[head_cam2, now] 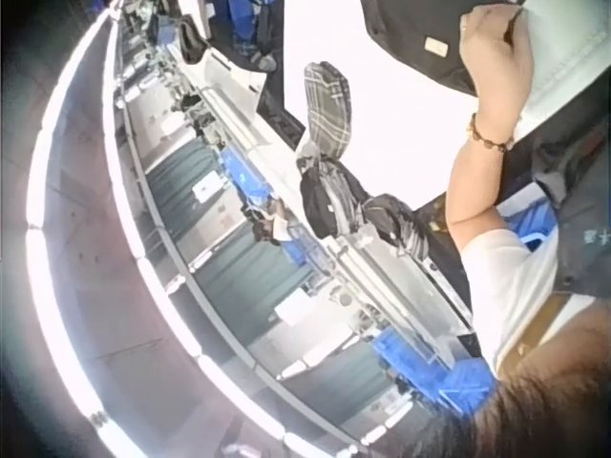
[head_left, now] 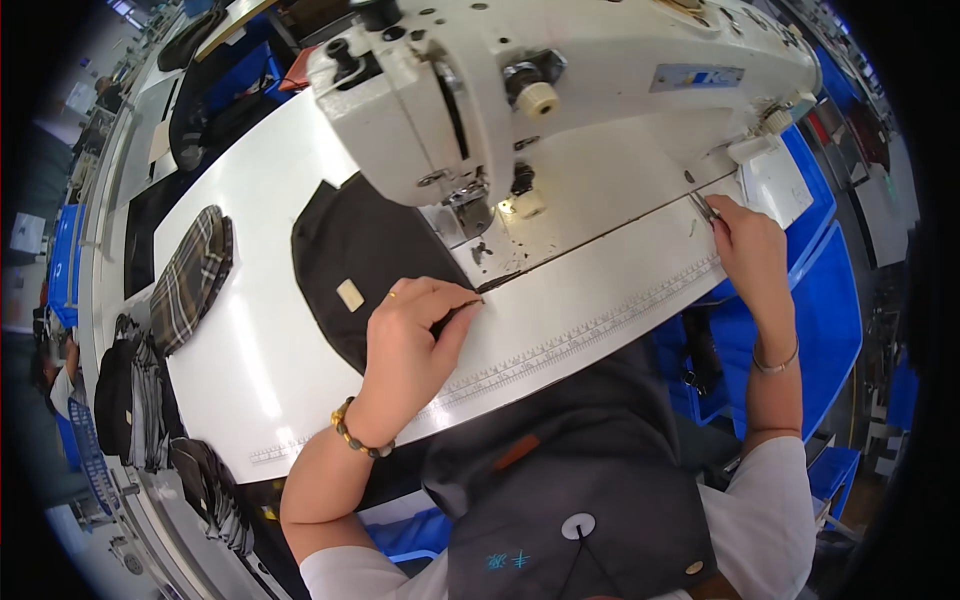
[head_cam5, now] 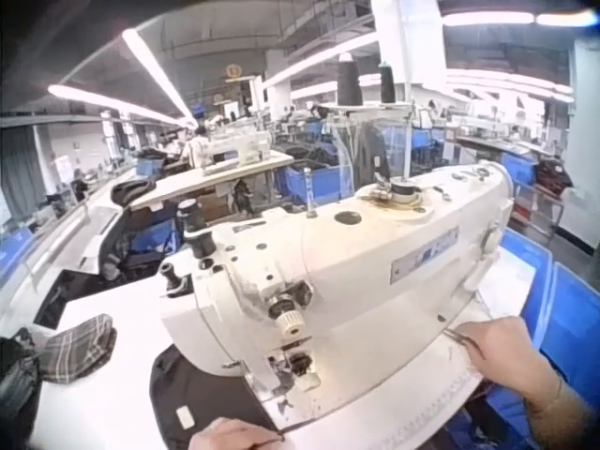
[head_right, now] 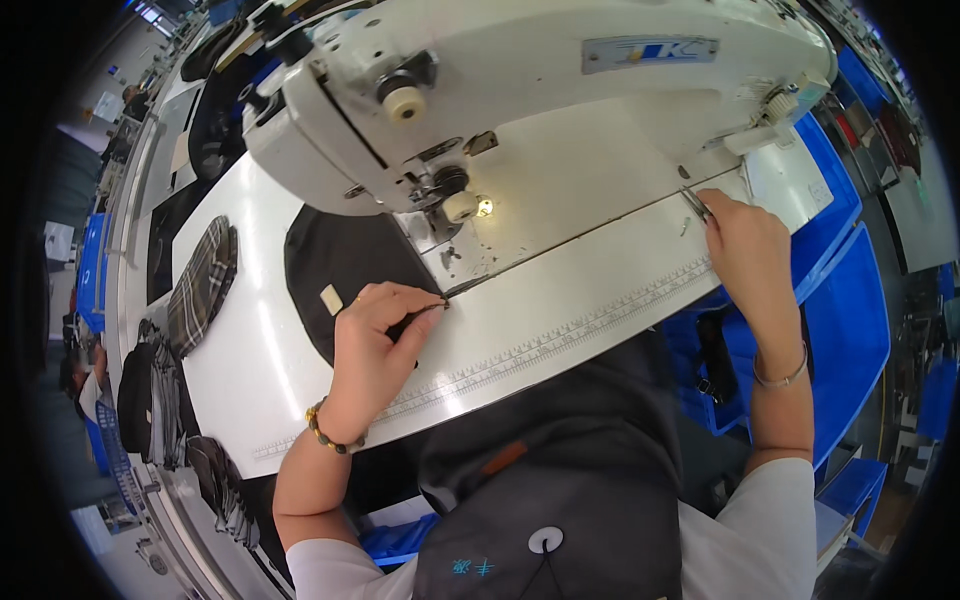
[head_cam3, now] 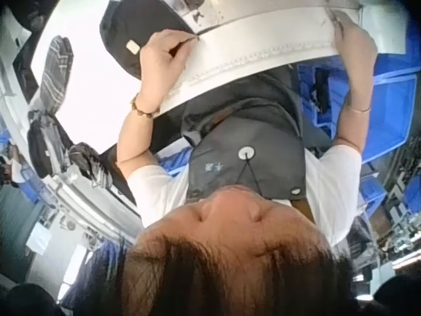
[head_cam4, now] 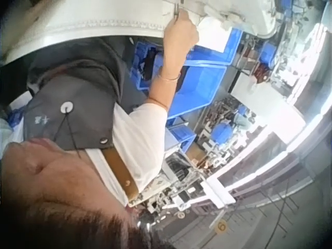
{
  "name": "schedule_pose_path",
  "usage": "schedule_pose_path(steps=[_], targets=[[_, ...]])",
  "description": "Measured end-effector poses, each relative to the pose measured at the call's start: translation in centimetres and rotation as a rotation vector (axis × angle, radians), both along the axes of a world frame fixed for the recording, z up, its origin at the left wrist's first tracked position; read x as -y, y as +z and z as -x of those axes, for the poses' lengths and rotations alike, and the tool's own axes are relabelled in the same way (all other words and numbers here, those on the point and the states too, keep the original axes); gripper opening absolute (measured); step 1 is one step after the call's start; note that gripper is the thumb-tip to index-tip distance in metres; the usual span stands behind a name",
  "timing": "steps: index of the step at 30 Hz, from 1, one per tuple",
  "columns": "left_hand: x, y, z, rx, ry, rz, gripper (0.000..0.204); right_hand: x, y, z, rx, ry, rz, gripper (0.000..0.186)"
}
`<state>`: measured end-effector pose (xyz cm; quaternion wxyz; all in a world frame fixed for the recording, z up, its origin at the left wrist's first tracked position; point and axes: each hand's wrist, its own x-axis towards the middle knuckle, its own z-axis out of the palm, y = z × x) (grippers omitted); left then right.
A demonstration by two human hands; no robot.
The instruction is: Using an industrial sewing machine to sew fabric pieces together to assemble a plaid pouch.
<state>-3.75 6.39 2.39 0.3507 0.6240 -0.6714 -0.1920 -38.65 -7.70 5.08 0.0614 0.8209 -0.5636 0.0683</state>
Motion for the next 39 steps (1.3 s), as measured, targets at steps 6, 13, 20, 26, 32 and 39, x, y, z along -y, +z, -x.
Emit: schedule_pose_path(steps=[6, 13, 20, 26, 32, 39], targets=[[0.2, -1.0, -1.8, -0.43, -0.009, -0.281, 0.013, -4.6, -0.7, -7.1, 0.733, 0.334, -0.326, 0.026], [0.5, -0.6, -2.3, -0.637, -0.004, -0.388, 0.018, -8.2, -2.9, -15.1, 0.748, 0.505, -0.332, 0.037], [0.6, 0.0, -3.1, -0.734, -0.041, -0.464, 0.018, -8.5, -3.7, -16.9, 0.64, 0.524, -0.183, 0.038], [0.5, -0.2, -3.4, -0.804, -0.03, -0.525, 0.017, -8.7, -3.5, -17.5, 0.608, 0.535, -0.131, 0.039], [0.6, -0.5, -3.2, -0.855, 0.002, -0.505, 0.017, -8.9, -4.2, -18.0, 0.619, 0.497, -0.055, 0.039], [0.5, -0.9, -3.1, -0.845, -0.003, -0.483, 0.017, -8.6, -4.8, -18.2, 0.726, 0.535, -0.015, 0.034]])
